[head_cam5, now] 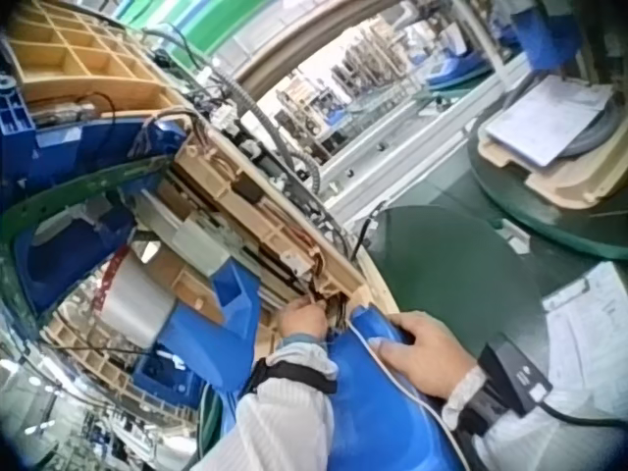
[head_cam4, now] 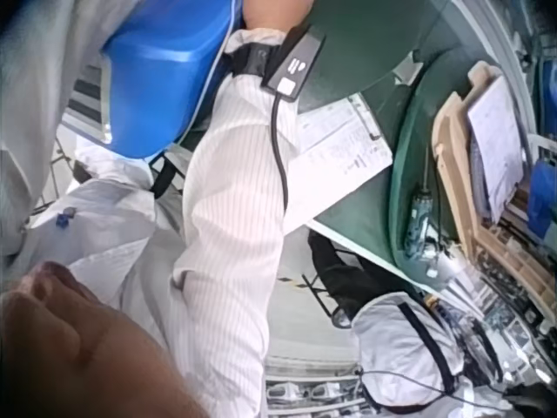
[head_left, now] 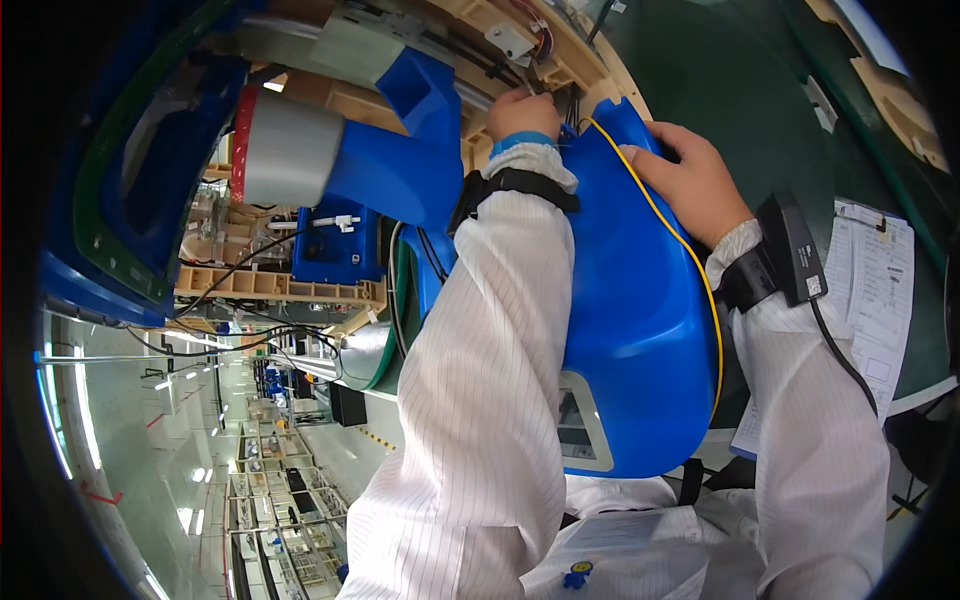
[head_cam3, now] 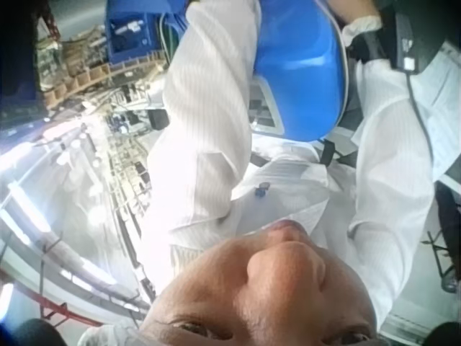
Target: Connecting wires and cables to a circuit board within an electronic device housing.
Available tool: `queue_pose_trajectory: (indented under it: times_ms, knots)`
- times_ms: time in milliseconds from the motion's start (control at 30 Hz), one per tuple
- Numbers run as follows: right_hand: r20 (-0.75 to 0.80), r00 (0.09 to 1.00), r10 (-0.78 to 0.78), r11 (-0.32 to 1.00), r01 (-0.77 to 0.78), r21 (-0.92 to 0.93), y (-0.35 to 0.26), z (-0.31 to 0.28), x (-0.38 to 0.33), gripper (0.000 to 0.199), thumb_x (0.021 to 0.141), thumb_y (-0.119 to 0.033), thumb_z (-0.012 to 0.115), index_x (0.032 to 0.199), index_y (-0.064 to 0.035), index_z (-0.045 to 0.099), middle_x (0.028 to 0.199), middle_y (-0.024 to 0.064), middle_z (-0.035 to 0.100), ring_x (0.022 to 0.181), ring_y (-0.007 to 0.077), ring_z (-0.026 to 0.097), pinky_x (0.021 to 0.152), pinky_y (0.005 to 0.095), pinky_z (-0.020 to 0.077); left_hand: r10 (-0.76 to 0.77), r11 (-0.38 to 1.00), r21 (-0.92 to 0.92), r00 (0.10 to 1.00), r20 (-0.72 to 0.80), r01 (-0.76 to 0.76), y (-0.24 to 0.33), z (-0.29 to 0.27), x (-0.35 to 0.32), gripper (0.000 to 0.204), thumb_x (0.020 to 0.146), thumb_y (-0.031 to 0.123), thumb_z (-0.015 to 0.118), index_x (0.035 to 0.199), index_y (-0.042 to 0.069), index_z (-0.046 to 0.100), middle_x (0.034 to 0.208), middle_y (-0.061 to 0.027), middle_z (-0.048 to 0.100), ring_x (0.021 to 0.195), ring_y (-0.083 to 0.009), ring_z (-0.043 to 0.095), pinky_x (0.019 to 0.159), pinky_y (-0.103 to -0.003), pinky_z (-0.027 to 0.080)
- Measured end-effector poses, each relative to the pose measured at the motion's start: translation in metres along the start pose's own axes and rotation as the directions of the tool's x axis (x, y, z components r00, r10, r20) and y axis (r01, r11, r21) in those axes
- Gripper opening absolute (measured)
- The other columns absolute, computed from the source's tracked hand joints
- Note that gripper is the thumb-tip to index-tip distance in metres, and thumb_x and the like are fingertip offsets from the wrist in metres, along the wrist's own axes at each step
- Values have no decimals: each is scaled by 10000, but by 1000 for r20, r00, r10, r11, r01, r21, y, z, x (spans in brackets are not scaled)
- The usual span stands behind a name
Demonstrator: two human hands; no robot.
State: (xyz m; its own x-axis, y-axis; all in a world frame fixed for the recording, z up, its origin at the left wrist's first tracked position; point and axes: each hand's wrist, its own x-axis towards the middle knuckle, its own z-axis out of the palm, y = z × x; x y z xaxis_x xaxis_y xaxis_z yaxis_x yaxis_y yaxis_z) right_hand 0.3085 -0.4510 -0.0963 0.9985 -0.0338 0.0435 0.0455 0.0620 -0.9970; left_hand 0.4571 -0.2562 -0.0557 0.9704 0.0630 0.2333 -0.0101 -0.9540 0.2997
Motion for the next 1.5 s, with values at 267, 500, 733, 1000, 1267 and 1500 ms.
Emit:
queue_pose_trajectory:
  times_ms: [267,500,733,1000,1267,1500]
  knots:
    - [-91,996,-9,998,3,-60,14,-7,0,593,807,-396,698,1212,32,626,1142,225,645,1001,310,659,896,363,509,-181,779,-539,938,296,321,34,6,-23,251,860,199,670,1004,-6,688,986,-125,708,886,-207,663,778,-324,511]
    - [-113,993,-45,997,38,-62,19,-5,-4,586,803,-412,696,1198,16,638,1171,222,630,1043,324,641,910,375,499,-231,898,-385,973,-4,212,37,12,-25,340,845,11,510,1148,-20,660,1052,-213,693,926,-300,686,780,-368,544]
    - [-128,990,-53,995,43,-86,15,2,-4,585,799,-427,682,1199,-2,644,1129,230,652,998,329,660,891,385,511,149,727,656,979,141,-204,46,-13,-31,186,833,165,626,919,76,765,989,-163,716,935,-325,688,805,-399,552]
    - [-128,991,-27,994,14,-106,17,3,-7,598,802,-441,677,1209,-4,639,1139,224,653,992,327,664,888,391,517,137,685,680,963,232,-261,39,-6,-24,231,878,153,568,1022,98,740,1056,-138,707,950,-336,687,784,-433,559]
    - [-127,992,12,999,-18,-46,3,8,-11,603,824,-424,664,1218,29,620,1137,246,645,972,328,670,870,384,532,280,877,362,948,151,-316,7,3,-6,224,866,151,581,1004,116,754,1066,-102,704,973,-297,675,812,-397,547]
    - [-141,990,29,998,-36,-49,12,7,-16,597,831,-415,666,1217,38,616,1135,236,641,969,331,665,875,384,528,271,472,758,892,362,-451,28,3,-21,372,904,138,588,1274,103,605,1010,-45,724,910,-226,689,792,-343,544]
